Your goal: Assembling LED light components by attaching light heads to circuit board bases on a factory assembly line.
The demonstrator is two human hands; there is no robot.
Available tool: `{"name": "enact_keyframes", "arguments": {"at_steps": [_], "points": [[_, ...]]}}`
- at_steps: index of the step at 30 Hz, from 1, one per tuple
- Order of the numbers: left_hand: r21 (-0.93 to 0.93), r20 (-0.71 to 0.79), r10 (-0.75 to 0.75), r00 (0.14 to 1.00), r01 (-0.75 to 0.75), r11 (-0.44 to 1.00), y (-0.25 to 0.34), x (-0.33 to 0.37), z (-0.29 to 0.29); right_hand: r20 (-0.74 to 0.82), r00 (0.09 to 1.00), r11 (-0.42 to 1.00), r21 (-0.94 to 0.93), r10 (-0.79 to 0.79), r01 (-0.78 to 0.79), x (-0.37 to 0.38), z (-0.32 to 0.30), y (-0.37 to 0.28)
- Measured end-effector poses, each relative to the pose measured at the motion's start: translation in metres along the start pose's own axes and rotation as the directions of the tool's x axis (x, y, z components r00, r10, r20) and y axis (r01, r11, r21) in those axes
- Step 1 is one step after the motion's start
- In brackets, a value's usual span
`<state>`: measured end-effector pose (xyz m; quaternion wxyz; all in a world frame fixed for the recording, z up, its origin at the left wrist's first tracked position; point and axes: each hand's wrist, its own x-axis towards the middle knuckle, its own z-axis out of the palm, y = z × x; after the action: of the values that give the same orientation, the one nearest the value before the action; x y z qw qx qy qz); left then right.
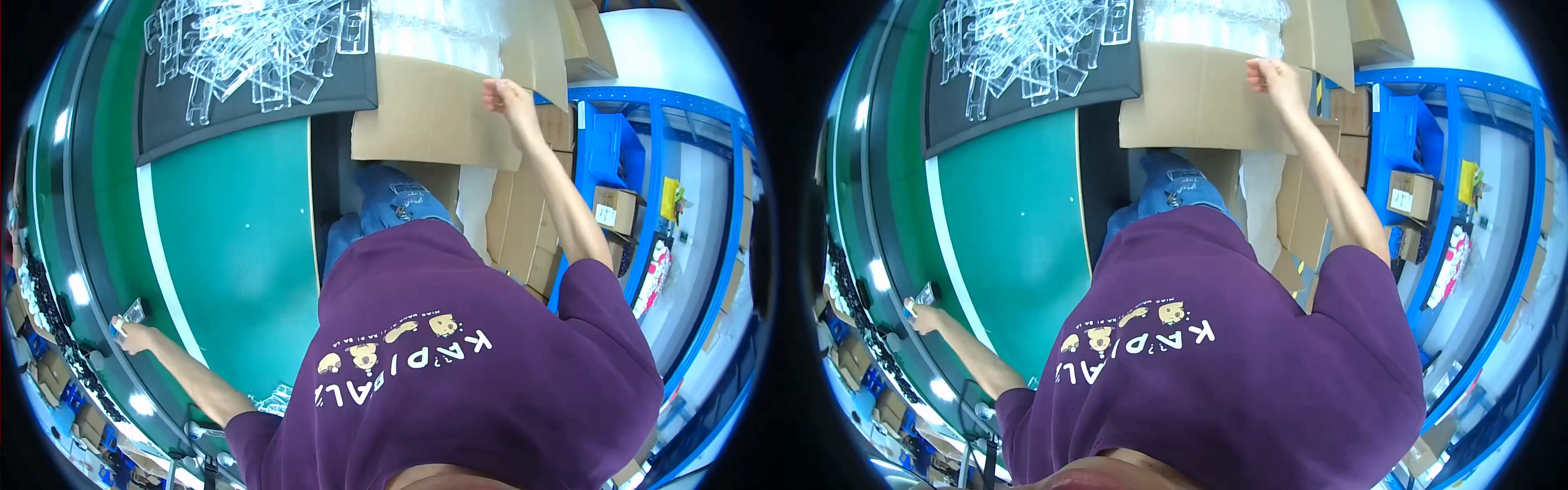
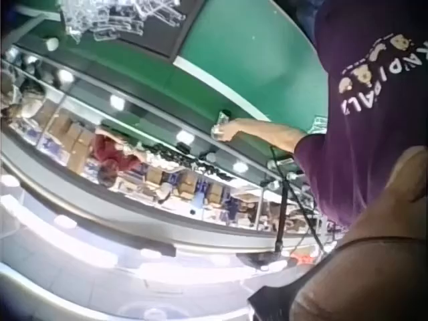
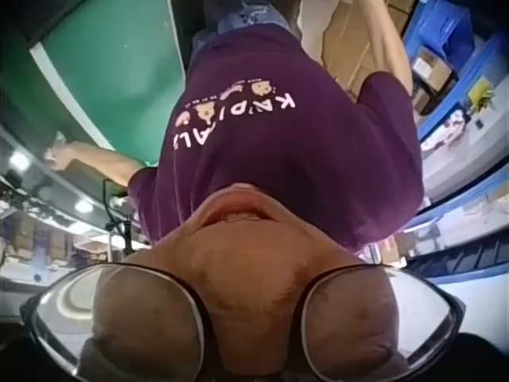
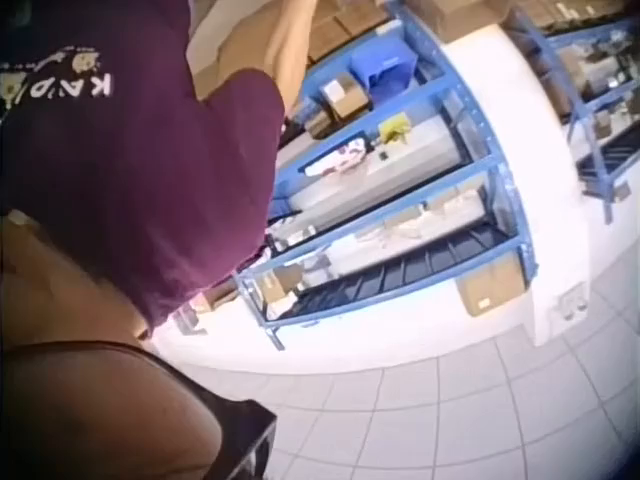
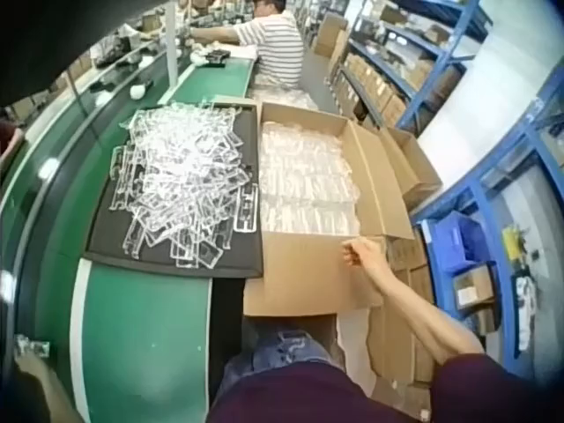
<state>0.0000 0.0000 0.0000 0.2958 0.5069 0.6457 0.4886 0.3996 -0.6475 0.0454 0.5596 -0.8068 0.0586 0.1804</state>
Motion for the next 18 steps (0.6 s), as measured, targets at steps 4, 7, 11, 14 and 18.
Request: {"name": "enact_keyframes", "arguments": {"at_steps": [4, 7, 11, 14, 18], "points": [[-0.281, 0.579, 0.524, 0.625, -0.45, 0.848, 0.098, -0.241, 0.003, 0.015, 0.99, 0.941, -0.308, -0.141, 0.139, 0.026, -0.043, 0.02], [-0.321, 0.945, 0.297, -0.14, -0.215, 0.922, 0.172, -0.412, 0.05, 0.079, 0.994, 0.633, -0.766, -0.082, 0.113, 0.088, -0.06, 0.042], [-0.54, 0.825, 0.484, -0.292, -0.158, 0.826, 0.17, -0.56, 0.142, 0.1, 0.986, 0.453, -0.891, 0.132, 0.03, 0.14, -0.083, 0.1], [-0.257, 0.966, 0.219, -0.136, -0.572, 0.779, 0.122, -0.595, 0.24, -0.033, 0.991, 0.432, -0.898, 0.126, -0.085, 0.164, -0.059, 0.115], [-0.142, 0.973, 0.229, 0.025, -0.717, 0.683, 0.106, -0.585, 0.253, -0.162, 0.975, 0.43, -0.878, 0.152, -0.213, 0.149, -0.059, 0.115]]}}
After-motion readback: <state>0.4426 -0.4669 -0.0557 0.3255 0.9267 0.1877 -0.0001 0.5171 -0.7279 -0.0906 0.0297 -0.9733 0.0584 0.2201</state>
